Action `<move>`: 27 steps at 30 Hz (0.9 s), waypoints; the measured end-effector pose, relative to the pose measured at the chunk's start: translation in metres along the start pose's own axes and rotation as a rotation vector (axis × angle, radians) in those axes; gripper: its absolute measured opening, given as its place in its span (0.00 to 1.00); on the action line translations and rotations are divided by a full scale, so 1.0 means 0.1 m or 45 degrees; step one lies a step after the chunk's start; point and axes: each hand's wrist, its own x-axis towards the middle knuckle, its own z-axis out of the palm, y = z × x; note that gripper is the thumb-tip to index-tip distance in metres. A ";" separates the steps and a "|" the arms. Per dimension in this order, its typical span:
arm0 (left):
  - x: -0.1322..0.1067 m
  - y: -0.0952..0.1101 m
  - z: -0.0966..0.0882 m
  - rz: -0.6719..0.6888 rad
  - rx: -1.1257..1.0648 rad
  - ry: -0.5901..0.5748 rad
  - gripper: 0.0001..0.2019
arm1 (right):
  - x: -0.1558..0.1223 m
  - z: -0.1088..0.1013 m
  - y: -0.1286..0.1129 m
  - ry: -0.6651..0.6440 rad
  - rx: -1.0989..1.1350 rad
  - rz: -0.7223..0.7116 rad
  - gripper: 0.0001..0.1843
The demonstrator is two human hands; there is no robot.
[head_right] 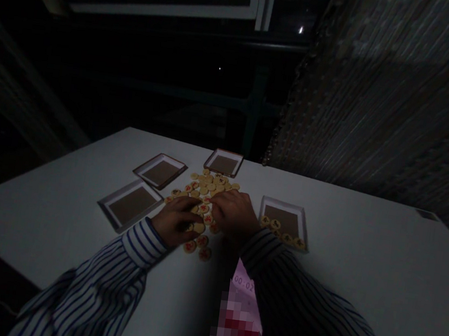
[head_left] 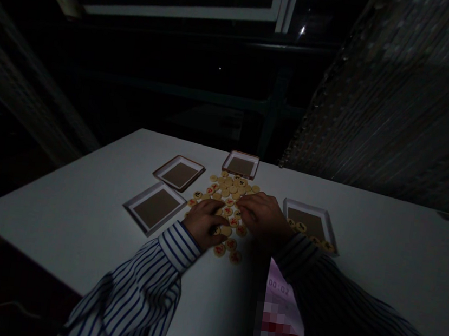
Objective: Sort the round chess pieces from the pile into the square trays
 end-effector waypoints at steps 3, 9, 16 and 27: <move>0.01 0.00 0.00 0.008 -0.005 -0.021 0.17 | 0.00 -0.01 -0.01 0.002 0.004 0.006 0.11; 0.01 0.05 0.00 -0.018 -0.069 0.063 0.13 | 0.00 -0.01 0.00 0.018 0.014 -0.012 0.10; 0.01 0.02 -0.01 0.001 -0.091 0.075 0.17 | -0.01 0.01 0.01 0.019 0.015 -0.019 0.11; 0.01 -0.02 0.01 -0.010 -0.038 -0.013 0.16 | -0.01 -0.01 -0.01 -0.004 0.002 -0.007 0.11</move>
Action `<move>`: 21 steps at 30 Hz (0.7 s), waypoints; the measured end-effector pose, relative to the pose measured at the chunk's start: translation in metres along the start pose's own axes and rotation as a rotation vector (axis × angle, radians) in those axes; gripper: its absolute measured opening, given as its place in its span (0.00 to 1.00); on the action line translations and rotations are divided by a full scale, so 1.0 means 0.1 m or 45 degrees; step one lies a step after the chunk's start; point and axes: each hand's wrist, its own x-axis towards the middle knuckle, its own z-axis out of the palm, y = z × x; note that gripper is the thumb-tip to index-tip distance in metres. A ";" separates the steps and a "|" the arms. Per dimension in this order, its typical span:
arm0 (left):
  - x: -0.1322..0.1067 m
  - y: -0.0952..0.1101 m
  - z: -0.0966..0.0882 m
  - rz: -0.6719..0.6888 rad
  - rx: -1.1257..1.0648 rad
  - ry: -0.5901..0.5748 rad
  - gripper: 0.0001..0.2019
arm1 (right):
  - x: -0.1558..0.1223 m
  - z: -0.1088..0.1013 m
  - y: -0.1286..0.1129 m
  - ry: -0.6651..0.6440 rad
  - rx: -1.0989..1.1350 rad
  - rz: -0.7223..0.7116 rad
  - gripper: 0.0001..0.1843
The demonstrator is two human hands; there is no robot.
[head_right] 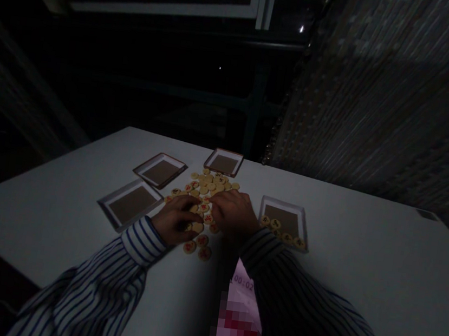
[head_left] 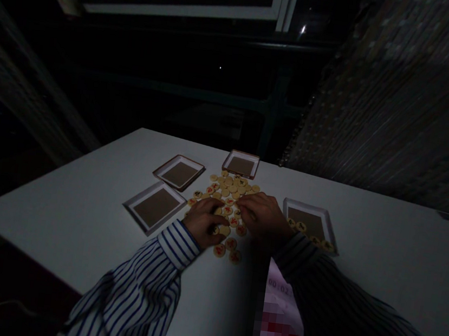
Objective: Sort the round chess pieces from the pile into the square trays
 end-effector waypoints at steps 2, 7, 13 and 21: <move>0.00 0.00 0.01 -0.002 -0.009 0.001 0.16 | 0.00 0.00 0.00 0.002 0.002 -0.001 0.11; 0.00 0.03 -0.02 0.020 -0.050 0.036 0.15 | 0.00 -0.01 -0.01 -0.018 0.008 0.015 0.11; 0.04 0.11 -0.17 0.000 -0.227 0.256 0.13 | 0.00 -0.01 -0.02 0.040 0.027 0.011 0.11; 0.03 0.16 -0.27 -0.094 -0.508 0.456 0.13 | 0.01 0.00 0.00 0.093 0.053 -0.019 0.11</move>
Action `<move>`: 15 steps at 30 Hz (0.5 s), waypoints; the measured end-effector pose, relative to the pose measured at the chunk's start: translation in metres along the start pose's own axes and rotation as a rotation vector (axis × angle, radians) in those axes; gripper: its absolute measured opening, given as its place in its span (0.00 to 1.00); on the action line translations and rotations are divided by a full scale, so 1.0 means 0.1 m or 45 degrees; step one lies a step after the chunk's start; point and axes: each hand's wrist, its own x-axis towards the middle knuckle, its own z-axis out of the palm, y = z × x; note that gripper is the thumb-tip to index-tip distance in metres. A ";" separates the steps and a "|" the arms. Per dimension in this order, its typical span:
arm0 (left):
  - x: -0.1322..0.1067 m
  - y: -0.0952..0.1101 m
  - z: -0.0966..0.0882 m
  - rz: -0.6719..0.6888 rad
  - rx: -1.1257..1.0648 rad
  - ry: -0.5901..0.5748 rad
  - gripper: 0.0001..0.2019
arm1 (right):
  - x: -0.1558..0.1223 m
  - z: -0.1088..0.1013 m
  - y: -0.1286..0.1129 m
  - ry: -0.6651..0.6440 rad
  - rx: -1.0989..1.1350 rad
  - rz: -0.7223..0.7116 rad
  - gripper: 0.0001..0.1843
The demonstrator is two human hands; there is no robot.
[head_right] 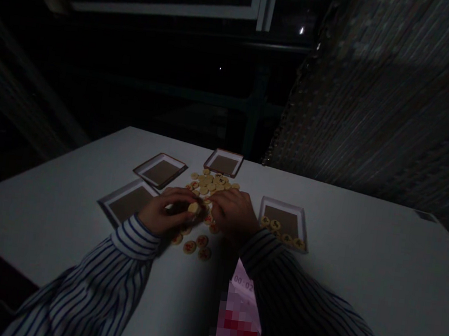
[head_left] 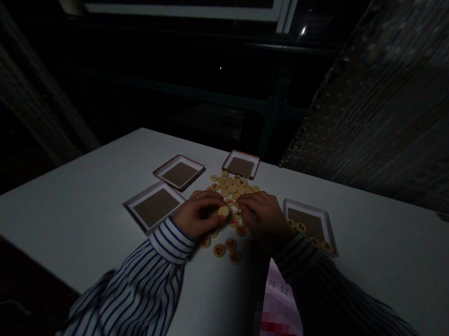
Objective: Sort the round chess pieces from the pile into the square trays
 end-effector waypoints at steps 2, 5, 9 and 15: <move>0.00 0.02 0.00 -0.080 -0.063 0.003 0.14 | 0.00 0.00 0.00 0.020 0.010 -0.018 0.11; 0.00 0.04 0.01 -0.256 -0.194 0.008 0.16 | 0.00 -0.01 -0.02 0.036 0.018 -0.040 0.11; -0.01 0.05 0.04 -0.466 -0.419 0.019 0.19 | 0.00 -0.03 -0.04 0.032 0.021 -0.096 0.11; 0.00 0.07 0.06 -0.555 -0.679 0.040 0.20 | 0.01 -0.06 -0.07 0.014 0.028 -0.166 0.11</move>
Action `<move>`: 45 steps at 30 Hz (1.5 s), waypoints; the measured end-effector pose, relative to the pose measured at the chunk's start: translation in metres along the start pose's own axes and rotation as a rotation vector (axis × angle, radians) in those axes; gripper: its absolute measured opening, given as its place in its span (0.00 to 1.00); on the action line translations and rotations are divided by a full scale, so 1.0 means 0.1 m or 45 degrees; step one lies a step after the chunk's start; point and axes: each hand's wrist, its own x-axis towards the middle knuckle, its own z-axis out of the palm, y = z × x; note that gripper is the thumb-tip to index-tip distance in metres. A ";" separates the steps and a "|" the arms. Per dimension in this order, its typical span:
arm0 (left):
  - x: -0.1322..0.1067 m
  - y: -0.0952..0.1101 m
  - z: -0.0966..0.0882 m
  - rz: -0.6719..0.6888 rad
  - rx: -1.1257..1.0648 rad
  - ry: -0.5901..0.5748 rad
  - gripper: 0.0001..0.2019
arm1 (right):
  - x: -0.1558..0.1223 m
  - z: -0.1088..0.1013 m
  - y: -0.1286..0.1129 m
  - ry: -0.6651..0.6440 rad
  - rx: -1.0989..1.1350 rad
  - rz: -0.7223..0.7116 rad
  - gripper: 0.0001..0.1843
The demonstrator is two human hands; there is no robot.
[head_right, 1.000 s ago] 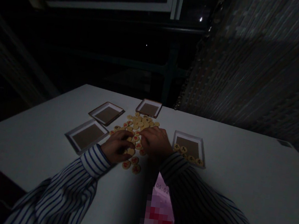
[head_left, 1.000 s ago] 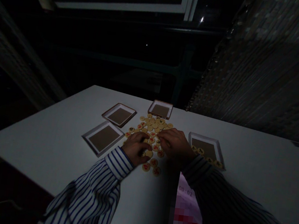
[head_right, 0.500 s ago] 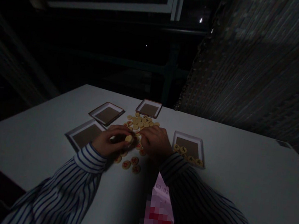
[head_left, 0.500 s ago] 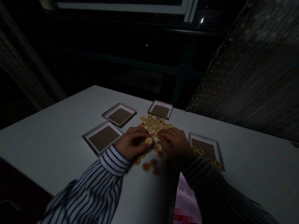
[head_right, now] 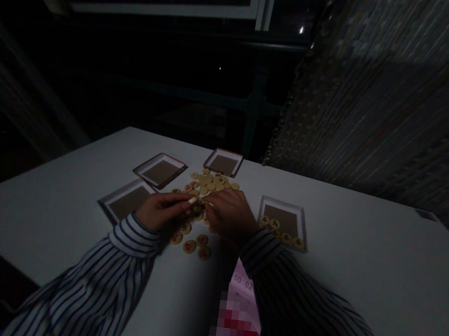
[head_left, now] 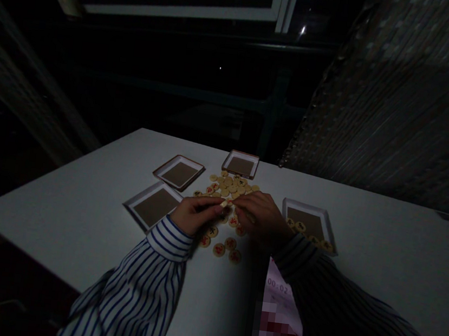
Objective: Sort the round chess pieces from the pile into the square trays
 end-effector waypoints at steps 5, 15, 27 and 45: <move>0.00 0.00 0.00 -0.017 -0.043 -0.044 0.19 | 0.01 0.00 -0.02 -0.029 0.031 -0.012 0.12; 0.00 0.00 0.02 -0.043 -0.014 -0.060 0.17 | 0.01 0.01 -0.01 -0.068 0.051 -0.054 0.14; 0.00 -0.05 0.01 -0.122 -0.024 -0.118 0.17 | 0.02 0.04 -0.07 -0.004 0.235 0.020 0.09; 0.03 -0.01 0.00 -0.205 -0.035 -0.044 0.17 | -0.01 0.09 -0.07 -0.190 0.089 -0.035 0.11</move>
